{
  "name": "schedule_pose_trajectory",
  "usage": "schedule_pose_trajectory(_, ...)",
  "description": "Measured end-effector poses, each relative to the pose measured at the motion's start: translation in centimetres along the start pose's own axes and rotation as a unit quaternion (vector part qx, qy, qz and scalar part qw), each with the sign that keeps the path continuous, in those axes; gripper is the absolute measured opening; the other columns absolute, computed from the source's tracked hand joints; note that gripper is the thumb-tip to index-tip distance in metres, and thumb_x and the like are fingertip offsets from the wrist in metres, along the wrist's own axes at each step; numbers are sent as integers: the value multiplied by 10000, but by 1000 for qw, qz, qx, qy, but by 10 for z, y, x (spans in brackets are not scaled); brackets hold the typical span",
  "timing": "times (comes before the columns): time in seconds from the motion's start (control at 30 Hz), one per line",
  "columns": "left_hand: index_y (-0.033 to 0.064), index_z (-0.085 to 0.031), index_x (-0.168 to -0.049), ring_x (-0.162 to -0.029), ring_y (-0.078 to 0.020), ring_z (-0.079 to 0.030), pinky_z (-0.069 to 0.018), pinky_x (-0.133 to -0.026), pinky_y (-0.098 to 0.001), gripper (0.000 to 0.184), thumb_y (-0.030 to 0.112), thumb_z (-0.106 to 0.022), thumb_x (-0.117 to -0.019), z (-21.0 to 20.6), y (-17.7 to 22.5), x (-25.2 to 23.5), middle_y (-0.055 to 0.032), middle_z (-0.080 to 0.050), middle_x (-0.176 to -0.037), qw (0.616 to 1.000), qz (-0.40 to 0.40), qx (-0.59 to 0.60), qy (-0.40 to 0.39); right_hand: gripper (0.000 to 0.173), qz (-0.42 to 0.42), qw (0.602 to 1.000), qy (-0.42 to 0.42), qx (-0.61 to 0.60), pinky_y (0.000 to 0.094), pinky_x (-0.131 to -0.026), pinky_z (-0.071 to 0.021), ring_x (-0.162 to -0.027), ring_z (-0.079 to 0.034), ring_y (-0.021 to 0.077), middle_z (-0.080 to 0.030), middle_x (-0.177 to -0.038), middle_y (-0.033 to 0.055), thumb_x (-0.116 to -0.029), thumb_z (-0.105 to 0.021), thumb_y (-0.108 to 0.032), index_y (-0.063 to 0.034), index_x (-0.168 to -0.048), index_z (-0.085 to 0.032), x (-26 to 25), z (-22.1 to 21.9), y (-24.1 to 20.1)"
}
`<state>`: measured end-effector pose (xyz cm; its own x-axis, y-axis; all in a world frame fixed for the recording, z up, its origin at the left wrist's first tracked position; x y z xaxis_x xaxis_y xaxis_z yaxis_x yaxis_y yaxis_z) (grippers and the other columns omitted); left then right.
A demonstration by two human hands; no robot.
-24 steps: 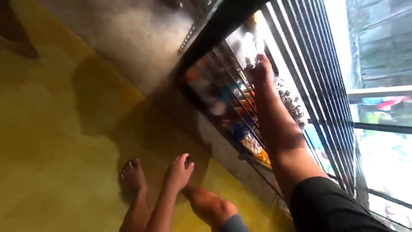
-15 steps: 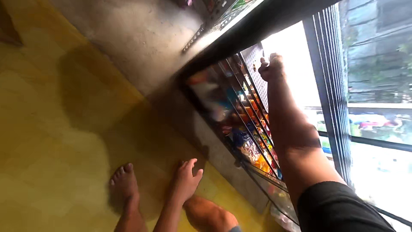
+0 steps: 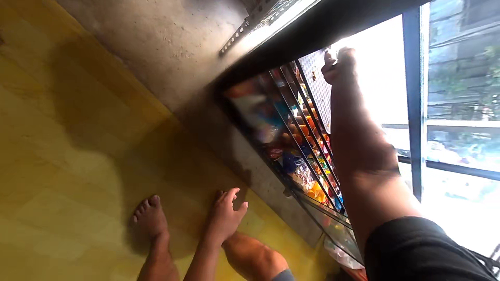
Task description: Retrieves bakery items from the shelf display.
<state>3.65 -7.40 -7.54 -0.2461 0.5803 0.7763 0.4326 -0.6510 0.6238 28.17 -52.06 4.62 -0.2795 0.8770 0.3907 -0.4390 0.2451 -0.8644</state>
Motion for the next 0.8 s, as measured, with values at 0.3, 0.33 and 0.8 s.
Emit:
schedule_pose_trajectory(0.3,105,-544,-1456,-1171,-234,-636,-514,-1012,-402,545,364,-652,-989,-4,-3,-3,-110,-628,-1347,1000,13,-4,-9,199,-32,999,-33,-24,181,-393,-365,-412,-390,46,-431,-607,-23,-1039,-389,-268,-156,-880,-434,-10,-13,10)
schedule_pose_trajectory(0.33,110,-546,-1456,-1170,-229,-637,-514,-1012,-400,544,369,-648,-989,-6,-3,-4,-104,-631,-1346,1000,13,-6,-9,202,-26,999,-38,-21,186,-396,-363,-412,-386,50,-423,-600,-21,-1040,-383,-267,-152,-883,-436,-16,-16,7)
schedule_pose_trajectory(0.8,90,-557,-1439,-1159,-251,-638,-521,-997,-414,517,320,-658,-987,-20,-3,-8,-127,-634,-1328,1000,3,7,4,135,26,994,-64,-83,186,-378,-361,-416,-379,47,-458,-658,-11,-1070,-383,-245,-156,-981,-431,-34,-21,26)
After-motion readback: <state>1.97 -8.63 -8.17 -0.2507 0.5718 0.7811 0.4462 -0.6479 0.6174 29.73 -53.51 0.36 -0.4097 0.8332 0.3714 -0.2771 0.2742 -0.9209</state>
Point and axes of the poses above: each hand's wrist, its own x-axis away from the middle knuckle, its own z-axis out of the back of the hand, y = z × x, the point moved 9 cm from there along -x, towards the middle knuckle
